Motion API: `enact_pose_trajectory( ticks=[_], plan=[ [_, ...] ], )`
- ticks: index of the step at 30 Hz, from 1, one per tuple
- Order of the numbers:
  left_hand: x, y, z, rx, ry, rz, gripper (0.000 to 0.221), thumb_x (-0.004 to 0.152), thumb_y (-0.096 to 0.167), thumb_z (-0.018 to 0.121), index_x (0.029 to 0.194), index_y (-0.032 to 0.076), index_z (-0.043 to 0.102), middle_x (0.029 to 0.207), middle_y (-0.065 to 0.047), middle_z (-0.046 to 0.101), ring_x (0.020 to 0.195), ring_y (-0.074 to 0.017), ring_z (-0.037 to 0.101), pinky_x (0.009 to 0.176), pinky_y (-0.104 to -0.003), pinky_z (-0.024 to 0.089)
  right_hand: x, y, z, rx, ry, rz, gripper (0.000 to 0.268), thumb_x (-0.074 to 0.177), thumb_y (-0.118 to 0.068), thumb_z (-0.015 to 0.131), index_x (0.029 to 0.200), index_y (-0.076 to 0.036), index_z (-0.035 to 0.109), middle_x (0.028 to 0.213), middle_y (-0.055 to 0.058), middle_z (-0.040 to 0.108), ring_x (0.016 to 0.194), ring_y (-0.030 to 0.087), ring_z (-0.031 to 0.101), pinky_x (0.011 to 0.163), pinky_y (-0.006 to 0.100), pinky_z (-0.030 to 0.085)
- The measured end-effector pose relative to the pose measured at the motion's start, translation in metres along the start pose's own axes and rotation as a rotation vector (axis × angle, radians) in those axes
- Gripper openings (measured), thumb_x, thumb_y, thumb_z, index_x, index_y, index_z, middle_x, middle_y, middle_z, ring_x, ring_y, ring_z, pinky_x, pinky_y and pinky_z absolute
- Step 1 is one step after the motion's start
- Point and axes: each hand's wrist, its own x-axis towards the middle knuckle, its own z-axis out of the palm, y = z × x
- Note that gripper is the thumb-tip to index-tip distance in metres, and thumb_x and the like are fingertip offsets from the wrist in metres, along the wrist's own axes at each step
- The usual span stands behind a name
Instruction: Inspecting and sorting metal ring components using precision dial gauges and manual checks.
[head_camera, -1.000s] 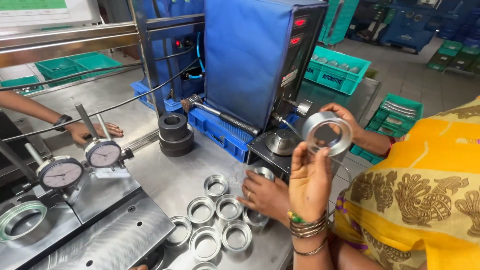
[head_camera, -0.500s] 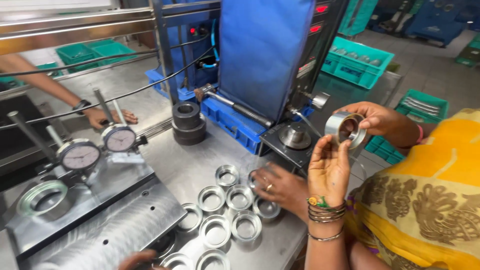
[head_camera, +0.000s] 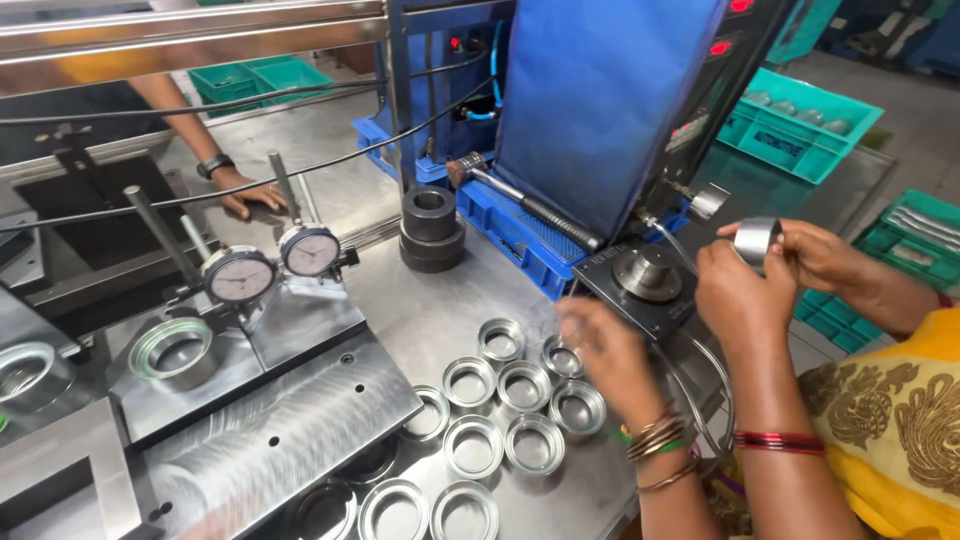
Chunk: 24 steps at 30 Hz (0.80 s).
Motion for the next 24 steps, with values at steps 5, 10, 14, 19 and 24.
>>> enact_pose_trajectory(
  ticks=[5,10,14,19,24],
  plan=[
    [0.136,0.160,0.084,0.068,0.014,-0.001,0.050,0.096,0.044,0.060,0.133,0.012,0.067,0.141,-0.011,0.062,0.138,-0.0296,0.052,0.116,-0.050,0.035,-0.023,0.047,0.028,-0.778,-0.435,0.032,0.049,0.096,-0.044,0.060,0.139,-0.021,0.057,0.150,0.006,0.049,0.138,0.030,0.043,0.110,0.056,0.035],
    [0.175,0.164,0.105,0.463,-0.320,-0.133,0.060,0.097,0.054,0.054,0.147,0.020,0.049,0.156,-0.019,0.040,0.147,-0.0404,0.027,0.108,-0.068,0.024,-0.035,0.085,0.052,-1.064,-0.453,-0.002,0.062,0.096,-0.052,0.053,0.151,-0.026,0.041,0.162,0.010,0.026,0.141,0.037,0.029,0.108,0.069,0.022],
    [0.168,0.155,0.100,0.534,-0.395,-0.253,0.063,0.094,0.057,0.052,0.149,0.028,0.046,0.159,-0.020,0.033,0.151,-0.0410,0.019,0.104,-0.070,0.027,-0.033,0.060,0.065,-1.074,-0.441,0.006,0.058,0.095,-0.053,0.053,0.149,-0.032,0.045,0.161,0.012,0.027,0.135,0.041,0.033,0.109,0.065,0.027],
    [0.157,0.162,0.084,0.543,-0.459,-0.277,0.058,0.095,0.059,0.049,0.144,0.029,0.053,0.163,-0.013,0.032,0.151,-0.0444,0.016,0.102,-0.068,0.032,-0.038,0.050,0.076,-1.050,-0.407,0.060,0.052,0.094,-0.056,0.050,0.138,-0.031,0.057,0.162,0.009,0.029,0.136,0.039,0.034,0.108,0.066,0.029],
    [0.136,0.157,0.076,0.546,-0.446,-0.248,0.060,0.094,0.060,0.051,0.142,0.025,0.055,0.158,-0.014,0.035,0.146,-0.0504,0.020,0.101,-0.068,0.032,-0.059,0.039,0.087,-1.046,-0.411,0.012,0.053,0.093,-0.058,0.050,0.137,-0.029,0.059,0.161,0.008,0.032,0.134,0.045,0.032,0.107,0.067,0.026]
  ],
)
